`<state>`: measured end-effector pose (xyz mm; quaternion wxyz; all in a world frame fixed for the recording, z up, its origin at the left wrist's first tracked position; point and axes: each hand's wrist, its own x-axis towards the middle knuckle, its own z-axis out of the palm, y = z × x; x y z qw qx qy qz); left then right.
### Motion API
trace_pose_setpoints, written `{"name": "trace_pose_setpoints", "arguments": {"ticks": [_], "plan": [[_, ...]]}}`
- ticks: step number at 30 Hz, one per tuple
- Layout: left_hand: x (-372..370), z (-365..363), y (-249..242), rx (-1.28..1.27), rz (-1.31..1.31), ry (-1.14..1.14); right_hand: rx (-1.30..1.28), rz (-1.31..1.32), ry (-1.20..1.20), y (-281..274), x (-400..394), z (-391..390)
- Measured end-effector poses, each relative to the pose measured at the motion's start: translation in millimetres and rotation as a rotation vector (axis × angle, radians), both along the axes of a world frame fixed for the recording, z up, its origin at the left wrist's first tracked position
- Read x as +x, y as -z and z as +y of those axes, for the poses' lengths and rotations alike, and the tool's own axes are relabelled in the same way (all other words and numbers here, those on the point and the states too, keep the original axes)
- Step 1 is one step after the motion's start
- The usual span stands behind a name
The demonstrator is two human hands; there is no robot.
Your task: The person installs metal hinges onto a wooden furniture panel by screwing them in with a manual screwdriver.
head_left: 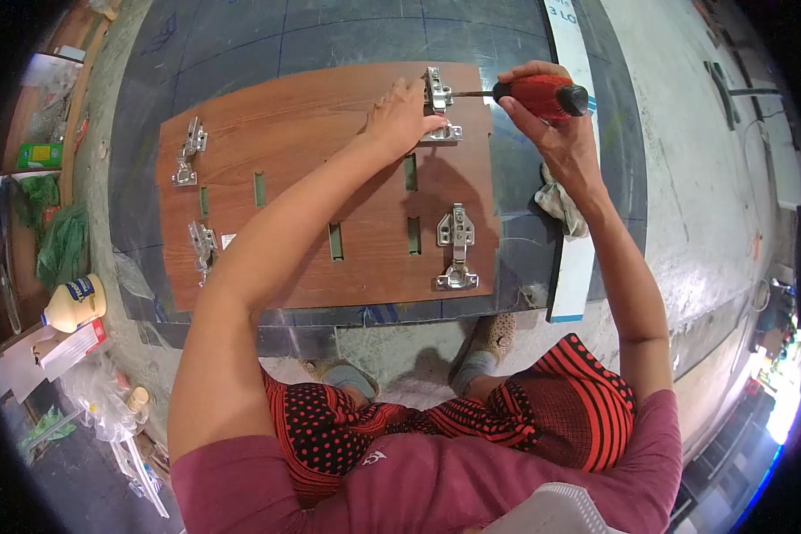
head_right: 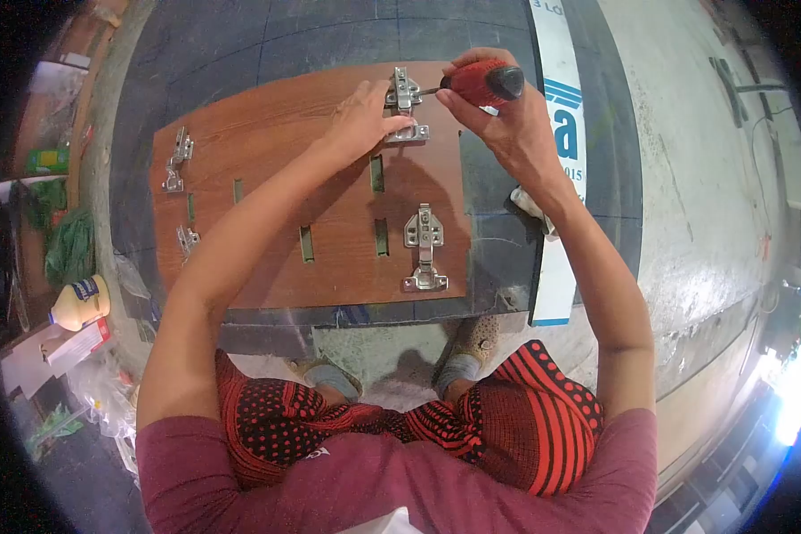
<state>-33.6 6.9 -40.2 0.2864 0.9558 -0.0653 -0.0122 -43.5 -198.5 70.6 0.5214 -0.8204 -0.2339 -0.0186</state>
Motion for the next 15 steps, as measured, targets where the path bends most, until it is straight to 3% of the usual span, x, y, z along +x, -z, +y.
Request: {"name": "trace_pose_setpoints", "arguments": {"ticks": [15], "plan": [[0.7, 0.7, -0.9, -0.016, 0.013, -0.039, 0.051, 0.037, 0.008, -4.7, 11.1, 13.5]]}}
